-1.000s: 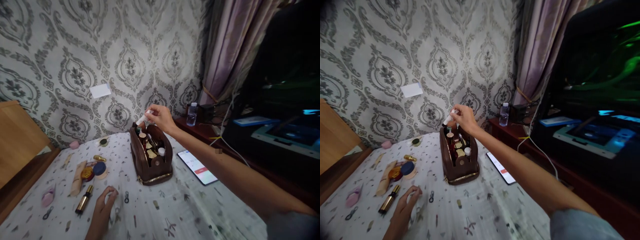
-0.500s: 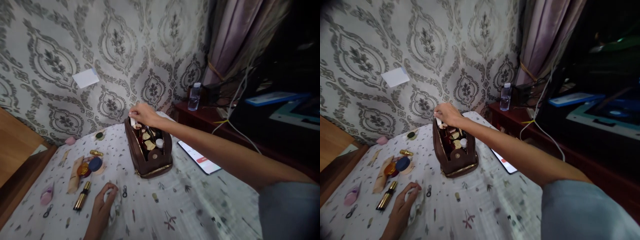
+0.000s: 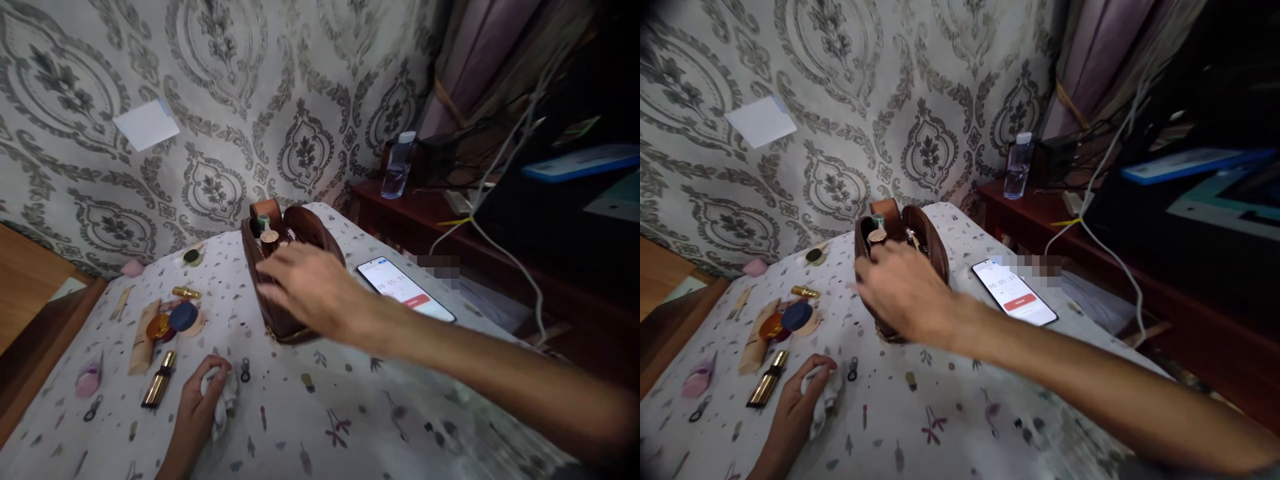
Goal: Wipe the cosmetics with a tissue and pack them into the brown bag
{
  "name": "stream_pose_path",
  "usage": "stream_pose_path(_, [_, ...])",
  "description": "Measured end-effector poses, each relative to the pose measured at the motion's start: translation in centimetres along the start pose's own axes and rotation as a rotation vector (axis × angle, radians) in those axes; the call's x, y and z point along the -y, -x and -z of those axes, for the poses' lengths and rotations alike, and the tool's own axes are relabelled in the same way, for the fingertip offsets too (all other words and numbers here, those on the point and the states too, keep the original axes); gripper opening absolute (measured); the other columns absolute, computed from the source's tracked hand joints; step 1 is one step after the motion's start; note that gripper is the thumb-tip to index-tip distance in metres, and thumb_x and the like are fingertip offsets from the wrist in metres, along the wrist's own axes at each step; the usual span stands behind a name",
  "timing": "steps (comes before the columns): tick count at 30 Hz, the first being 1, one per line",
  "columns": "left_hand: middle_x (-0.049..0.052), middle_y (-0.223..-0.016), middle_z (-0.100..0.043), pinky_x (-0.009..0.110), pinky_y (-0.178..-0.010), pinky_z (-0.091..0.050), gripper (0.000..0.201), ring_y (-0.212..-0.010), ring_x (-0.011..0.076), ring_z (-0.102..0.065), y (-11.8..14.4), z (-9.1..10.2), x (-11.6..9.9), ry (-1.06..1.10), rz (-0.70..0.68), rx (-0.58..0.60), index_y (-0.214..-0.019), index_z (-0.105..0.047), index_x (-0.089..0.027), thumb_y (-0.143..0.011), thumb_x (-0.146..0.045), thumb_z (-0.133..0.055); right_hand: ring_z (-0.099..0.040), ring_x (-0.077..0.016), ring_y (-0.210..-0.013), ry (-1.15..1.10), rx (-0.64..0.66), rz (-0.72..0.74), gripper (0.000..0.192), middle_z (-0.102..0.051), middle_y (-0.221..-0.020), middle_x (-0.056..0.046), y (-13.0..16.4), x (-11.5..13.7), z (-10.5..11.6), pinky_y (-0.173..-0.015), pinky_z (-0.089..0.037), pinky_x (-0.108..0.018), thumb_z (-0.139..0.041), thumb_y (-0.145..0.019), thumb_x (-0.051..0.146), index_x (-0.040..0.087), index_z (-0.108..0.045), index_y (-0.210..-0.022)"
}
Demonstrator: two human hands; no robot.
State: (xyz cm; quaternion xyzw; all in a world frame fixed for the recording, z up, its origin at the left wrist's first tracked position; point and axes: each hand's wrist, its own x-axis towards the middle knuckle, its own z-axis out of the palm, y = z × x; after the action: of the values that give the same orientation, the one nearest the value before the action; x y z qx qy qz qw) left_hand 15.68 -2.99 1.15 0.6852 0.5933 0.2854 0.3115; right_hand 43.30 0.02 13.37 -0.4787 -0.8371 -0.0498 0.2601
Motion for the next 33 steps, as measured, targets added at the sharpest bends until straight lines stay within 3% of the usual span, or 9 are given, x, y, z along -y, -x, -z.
stream_pose_path(2, [0.003,-0.078,-0.061,0.028,-0.073,-0.047,0.041,-0.079,0.0223,-0.057,0.0,-0.1,-0.1,-0.003,-0.003,-0.007,-0.080,-0.060,-0.020,-0.087,-0.058,-0.047,-0.059,-0.0289,-0.106,0.087,-0.013,0.052,0.029,-0.065,-0.110,-0.016,2.4,1.8,-1.7,-0.089,-0.049,-0.046,-0.058,-0.093,0.035,0.014,-0.064,-0.113])
stream_pose_path(5, [0.002,-0.076,-0.060,0.028,-0.071,-0.047,0.040,-0.075,0.0213,-0.057,0.1,-0.1,-0.2,0.007,0.000,-0.016,-0.079,-0.060,-0.020,-0.085,-0.058,-0.048,-0.045,-0.0383,-0.131,0.178,-0.105,0.073,0.042,-0.050,-0.137,-0.027,5.0,3.8,-4.2,-0.104,-0.041,-0.055,-0.064,-0.088,0.029,0.010,-0.057,-0.125])
stream_pose_path(11, [0.003,-0.079,-0.063,0.029,-0.073,-0.047,0.039,-0.080,0.0224,-0.059,-0.1,-0.1,0.1,0.023,0.035,-0.005,-0.080,-0.061,-0.020,-0.084,-0.057,-0.050,-0.037,-0.0404,-0.139,0.149,-0.117,0.118,0.026,-0.050,-0.142,-0.020,7.6,5.6,-6.6,-0.109,-0.033,-0.064,-0.057,-0.090,0.022,0.014,-0.062,-0.115])
stream_pose_path(16, [0.003,-0.077,-0.062,0.029,-0.074,-0.046,0.034,-0.079,0.0215,-0.058,-0.1,-0.3,-0.2,0.080,0.014,0.022,-0.081,-0.060,-0.019,-0.086,-0.051,-0.050,-0.039,-0.0332,-0.139,-0.016,-0.127,0.282,0.018,-0.058,-0.134,-0.017,9.5,6.3,-9.8,-0.113,-0.036,-0.054,-0.057,-0.091,0.019,0.014,-0.063,-0.107])
stream_pose_path(23, [0.002,-0.077,-0.060,0.027,-0.077,-0.044,0.028,-0.078,0.0180,-0.057,-0.2,-0.1,-0.1,0.220,-0.058,0.071,-0.082,-0.058,-0.017,-0.089,-0.043,-0.050,-0.049,-0.0259,-0.130,-0.133,-0.081,0.347,0.021,-0.064,-0.127,-0.014,12.0,7.0,-15.9,-0.109,-0.042,-0.041,-0.053,-0.092,0.023,0.018,-0.063,-0.110])
stream_pose_path(27, [0.001,-0.075,-0.058,0.026,-0.076,-0.043,0.027,-0.079,0.0177,-0.055,0.2,0.0,0.2,0.246,-0.083,0.071,-0.084,-0.059,-0.017,-0.091,-0.043,-0.051,-0.052,-0.0262,-0.125,-0.146,-0.087,0.362,0.023,-0.065,-0.124,-0.014,11.8,7.2,-16.4,-0.106,-0.043,-0.043,-0.052,-0.089,0.016,0.017,-0.063,-0.110])
stream_pose_path(33, [-0.001,-0.070,-0.055,0.024,-0.068,-0.041,0.026,-0.069,0.0145,-0.051,1.2,0.1,-0.2,0.237,-0.095,0.076,-0.084,-0.060,-0.017,-0.091,-0.040,-0.051,-0.058,-0.0249,-0.112,-0.189,-0.002,0.306,0.021,-0.067,-0.111,-0.011,9.7,8.4,-14.6,-0.097,-0.050,-0.043,-0.050,-0.084,0.004,0.018,-0.063,-0.093])
